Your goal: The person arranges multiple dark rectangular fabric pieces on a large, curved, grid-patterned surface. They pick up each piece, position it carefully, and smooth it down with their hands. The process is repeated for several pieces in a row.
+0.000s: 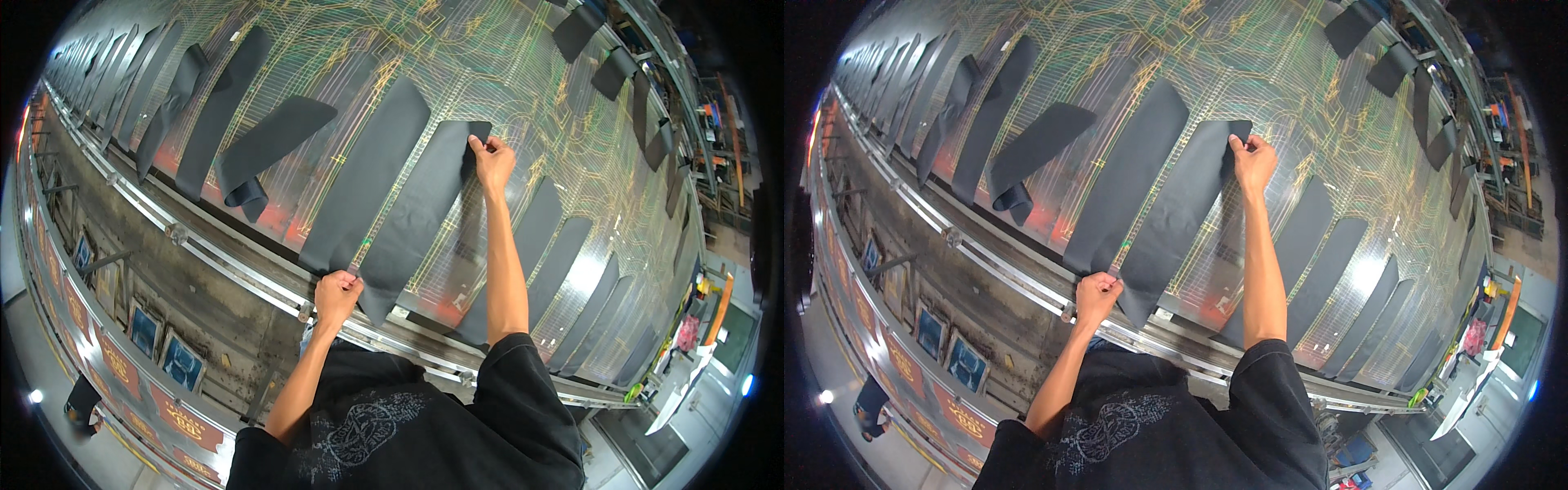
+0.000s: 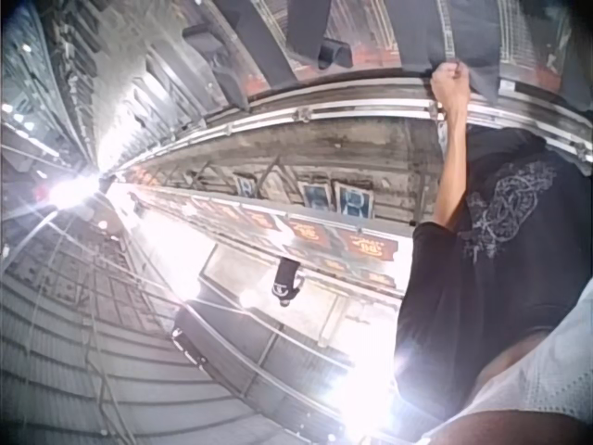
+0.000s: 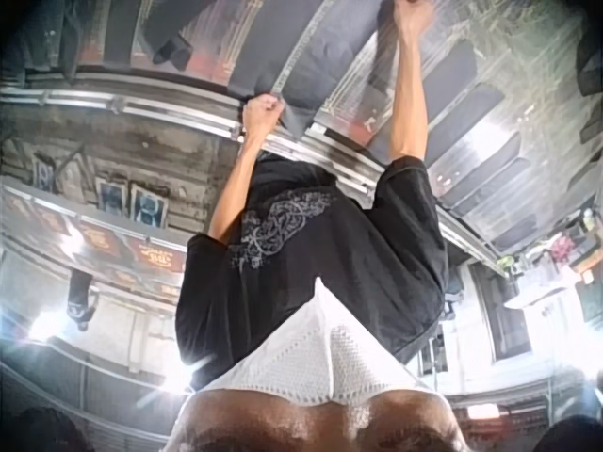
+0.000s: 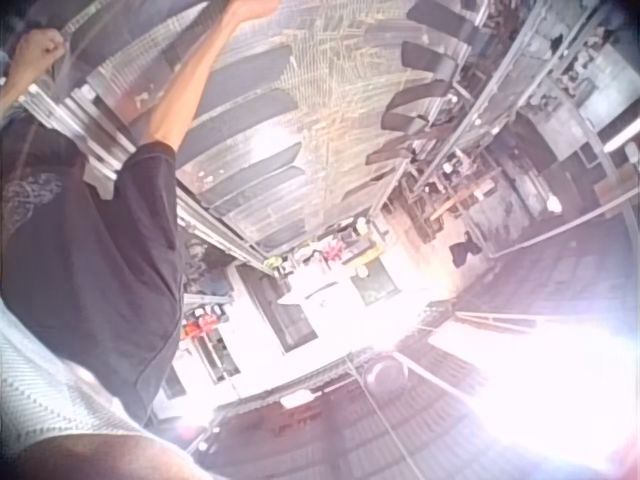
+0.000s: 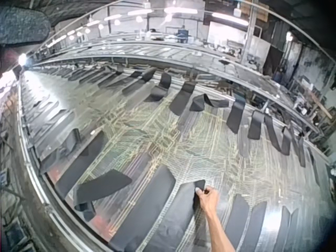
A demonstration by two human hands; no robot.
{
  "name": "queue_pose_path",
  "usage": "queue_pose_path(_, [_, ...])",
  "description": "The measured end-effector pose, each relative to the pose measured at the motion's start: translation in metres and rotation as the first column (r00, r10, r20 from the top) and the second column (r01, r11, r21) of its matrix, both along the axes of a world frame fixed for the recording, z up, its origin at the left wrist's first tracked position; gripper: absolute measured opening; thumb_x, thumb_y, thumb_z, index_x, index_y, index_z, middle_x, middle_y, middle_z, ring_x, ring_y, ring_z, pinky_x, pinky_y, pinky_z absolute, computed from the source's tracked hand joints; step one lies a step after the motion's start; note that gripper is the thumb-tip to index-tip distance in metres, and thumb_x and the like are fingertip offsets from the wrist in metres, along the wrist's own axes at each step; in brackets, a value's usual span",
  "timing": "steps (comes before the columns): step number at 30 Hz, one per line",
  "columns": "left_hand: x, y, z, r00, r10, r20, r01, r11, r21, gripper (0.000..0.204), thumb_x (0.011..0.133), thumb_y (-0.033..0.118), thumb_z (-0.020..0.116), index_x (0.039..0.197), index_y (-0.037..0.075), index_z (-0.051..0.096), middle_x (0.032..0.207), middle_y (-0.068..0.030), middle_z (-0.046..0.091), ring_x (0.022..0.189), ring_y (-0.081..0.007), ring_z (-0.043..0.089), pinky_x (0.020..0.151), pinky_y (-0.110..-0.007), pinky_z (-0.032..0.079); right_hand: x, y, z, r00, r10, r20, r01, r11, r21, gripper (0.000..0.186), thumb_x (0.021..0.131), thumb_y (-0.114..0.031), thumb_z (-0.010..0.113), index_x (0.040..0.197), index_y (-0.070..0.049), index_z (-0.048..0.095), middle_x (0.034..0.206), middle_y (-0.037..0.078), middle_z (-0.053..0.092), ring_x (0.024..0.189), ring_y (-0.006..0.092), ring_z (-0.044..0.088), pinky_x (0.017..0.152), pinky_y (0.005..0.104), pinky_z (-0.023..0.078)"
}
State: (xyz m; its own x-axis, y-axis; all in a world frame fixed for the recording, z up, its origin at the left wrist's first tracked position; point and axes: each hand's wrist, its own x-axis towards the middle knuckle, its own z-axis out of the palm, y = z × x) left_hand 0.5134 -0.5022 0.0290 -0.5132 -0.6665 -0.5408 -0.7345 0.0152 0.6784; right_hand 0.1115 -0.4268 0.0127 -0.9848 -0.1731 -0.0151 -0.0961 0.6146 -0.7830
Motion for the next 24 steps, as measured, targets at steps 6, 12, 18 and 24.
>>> queue_pose_path(6, [-0.001,0.0,0.005,1.0,-0.001,-0.014,0.001,1.0,0.002,0.02,0.082,0.02,0.079,0.085,0.0,0.074,0.076,-0.011,0.076,0.068,-0.0231,0.074,0.065,-0.034,0.055,0.001,0.0,-0.004,1.0,0.008,-0.008,-0.008,1.0,-0.015,0.041,0.079,-0.031,0.085,0.068,-0.001,0.059,0.059,0.002,0.051,0.057,0.0124,0.044,0.057,0.0339,0.039])
queue_pose_path(12, [0.0,-0.002,0.001,1.0,-0.013,-0.008,0.013,1.0,0.011,0.019,0.082,0.019,0.079,0.084,0.001,0.074,0.076,-0.0103,0.076,0.068,-0.0224,0.074,0.065,-0.034,0.055,-0.001,0.003,-0.006,1.0,0.019,-0.02,-0.019,1.0,-0.002,0.039,0.079,-0.03,0.085,0.07,0.0,0.061,0.06,0.002,0.053,0.057,0.0133,0.046,0.057,0.0339,0.04])
queue_pose_path(18, [-0.002,-0.002,0.007,1.0,-0.014,0.005,0.014,1.0,0.015,0.018,0.082,0.018,0.079,0.084,0.001,0.074,0.075,-0.0103,0.076,0.067,-0.0218,0.074,0.065,-0.033,0.054,0.001,0.0,-0.002,1.0,0.011,-0.006,-0.011,1.0,-0.017,0.041,0.079,-0.031,0.085,0.07,0.0,0.061,0.061,0.001,0.051,0.059,0.0126,0.044,0.058,0.033,0.039])
queue_pose_path(24, [-0.003,-0.003,0.007,1.0,-0.02,0.02,0.02,1.0,0.018,0.019,0.082,0.019,0.079,0.084,0.001,0.074,0.075,-0.0102,0.076,0.068,-0.0215,0.074,0.065,-0.034,0.055,0.0,0.001,-0.001,1.0,0.013,0.005,-0.013,1.0,0.023,0.039,0.079,-0.031,0.085,0.071,0.0,0.062,0.061,0.002,0.054,0.059,0.0136,0.047,0.059,0.034,0.041])
